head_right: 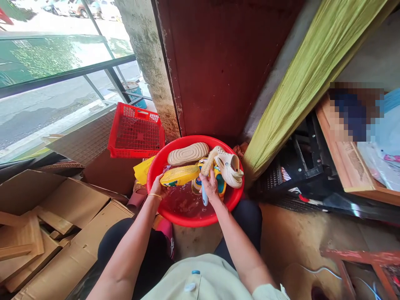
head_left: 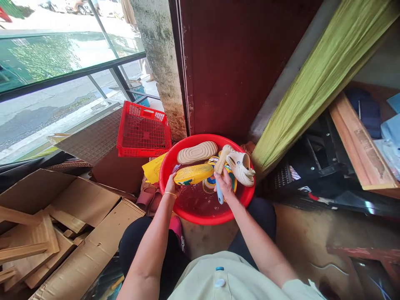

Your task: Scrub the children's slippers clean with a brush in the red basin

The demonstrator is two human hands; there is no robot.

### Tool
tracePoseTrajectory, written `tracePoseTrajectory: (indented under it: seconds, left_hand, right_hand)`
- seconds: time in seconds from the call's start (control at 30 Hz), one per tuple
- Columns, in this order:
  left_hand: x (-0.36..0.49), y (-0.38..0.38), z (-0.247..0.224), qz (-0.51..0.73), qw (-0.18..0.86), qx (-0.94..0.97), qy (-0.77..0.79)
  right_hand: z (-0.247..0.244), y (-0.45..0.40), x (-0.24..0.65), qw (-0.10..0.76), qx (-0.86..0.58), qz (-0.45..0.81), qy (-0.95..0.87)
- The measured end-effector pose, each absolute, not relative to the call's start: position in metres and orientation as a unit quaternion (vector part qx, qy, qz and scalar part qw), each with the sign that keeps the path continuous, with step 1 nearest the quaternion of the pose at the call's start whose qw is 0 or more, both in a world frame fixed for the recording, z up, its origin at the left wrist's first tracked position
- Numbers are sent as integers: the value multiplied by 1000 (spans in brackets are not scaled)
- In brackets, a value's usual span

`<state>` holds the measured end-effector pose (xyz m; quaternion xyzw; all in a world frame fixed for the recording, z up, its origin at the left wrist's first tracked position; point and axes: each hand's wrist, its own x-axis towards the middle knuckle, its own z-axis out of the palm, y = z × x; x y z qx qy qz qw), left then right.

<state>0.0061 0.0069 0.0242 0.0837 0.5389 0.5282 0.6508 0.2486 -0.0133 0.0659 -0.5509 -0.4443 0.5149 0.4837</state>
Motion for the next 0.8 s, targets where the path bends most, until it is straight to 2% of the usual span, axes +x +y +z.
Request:
tracePoseTrajectory:
  seconds: [0.17,0.4,0.6,0.8]
  left_hand:
    - [13,5,21,507,664,46,547]
    - [19,5,24,610,636,67,467]
    - [30,-1,31,599,621,129,488]
    - [51,-16,34,612,673,108,401]
  right_hand:
    - [71,-14,250,473,-552,525,-443]
    - [67,-36,222,503,-563,532,-384]
    - [54,-62,200,483,-574,551,-365]
    - [52,-65,197,490,-583,530,-372]
